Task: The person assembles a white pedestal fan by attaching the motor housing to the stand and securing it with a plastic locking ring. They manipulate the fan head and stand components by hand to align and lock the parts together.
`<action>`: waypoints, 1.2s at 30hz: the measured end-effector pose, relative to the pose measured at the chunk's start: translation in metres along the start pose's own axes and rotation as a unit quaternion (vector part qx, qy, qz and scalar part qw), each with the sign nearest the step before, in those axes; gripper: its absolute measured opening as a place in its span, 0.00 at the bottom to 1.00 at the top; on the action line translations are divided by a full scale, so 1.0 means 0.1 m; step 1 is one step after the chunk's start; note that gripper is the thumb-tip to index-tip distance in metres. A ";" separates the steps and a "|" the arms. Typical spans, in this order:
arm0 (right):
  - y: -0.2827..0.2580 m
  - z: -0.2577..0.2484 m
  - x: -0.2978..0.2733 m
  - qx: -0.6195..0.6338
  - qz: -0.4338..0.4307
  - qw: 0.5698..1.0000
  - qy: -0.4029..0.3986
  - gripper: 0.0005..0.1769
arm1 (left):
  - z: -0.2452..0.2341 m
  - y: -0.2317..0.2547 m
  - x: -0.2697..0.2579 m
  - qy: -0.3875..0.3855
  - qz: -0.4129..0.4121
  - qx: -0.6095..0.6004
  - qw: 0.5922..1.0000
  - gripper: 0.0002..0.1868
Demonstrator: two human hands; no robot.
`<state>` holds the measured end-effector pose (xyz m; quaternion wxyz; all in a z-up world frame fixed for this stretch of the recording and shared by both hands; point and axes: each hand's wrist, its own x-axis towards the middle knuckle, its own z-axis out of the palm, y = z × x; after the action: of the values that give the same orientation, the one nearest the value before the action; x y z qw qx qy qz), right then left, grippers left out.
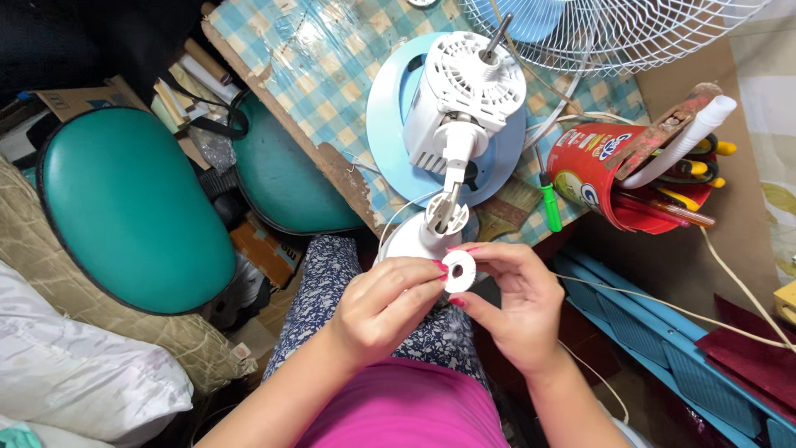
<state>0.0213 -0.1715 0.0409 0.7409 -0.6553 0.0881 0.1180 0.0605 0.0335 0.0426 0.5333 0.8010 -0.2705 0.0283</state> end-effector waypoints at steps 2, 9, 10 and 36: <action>0.06 0.04 -0.06 0.054 0.027 0.998 0.020 0.27 | 0.03 -0.02 -0.03 0.005 -0.003 0.005 1.000 0.15; 0.13 0.04 -0.14 0.082 0.057 0.995 0.018 0.29 | 0.07 -0.07 -0.08 -0.005 -0.001 0.000 1.000 0.14; 0.14 0.06 -0.15 0.086 0.057 0.994 0.021 0.27 | 0.07 -0.07 -0.07 -0.003 0.000 -0.001 1.000 0.14; 0.01 0.29 0.44 -0.483 -0.096 0.861 0.127 0.22 | 0.38 -0.42 -0.06 0.023 -0.242 -0.080 0.967 0.25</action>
<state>0.0621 -0.1405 0.0315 0.3211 -0.9457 0.0500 -0.0101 0.0652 0.0146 -0.0109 0.5924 0.7966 -0.0578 -0.1051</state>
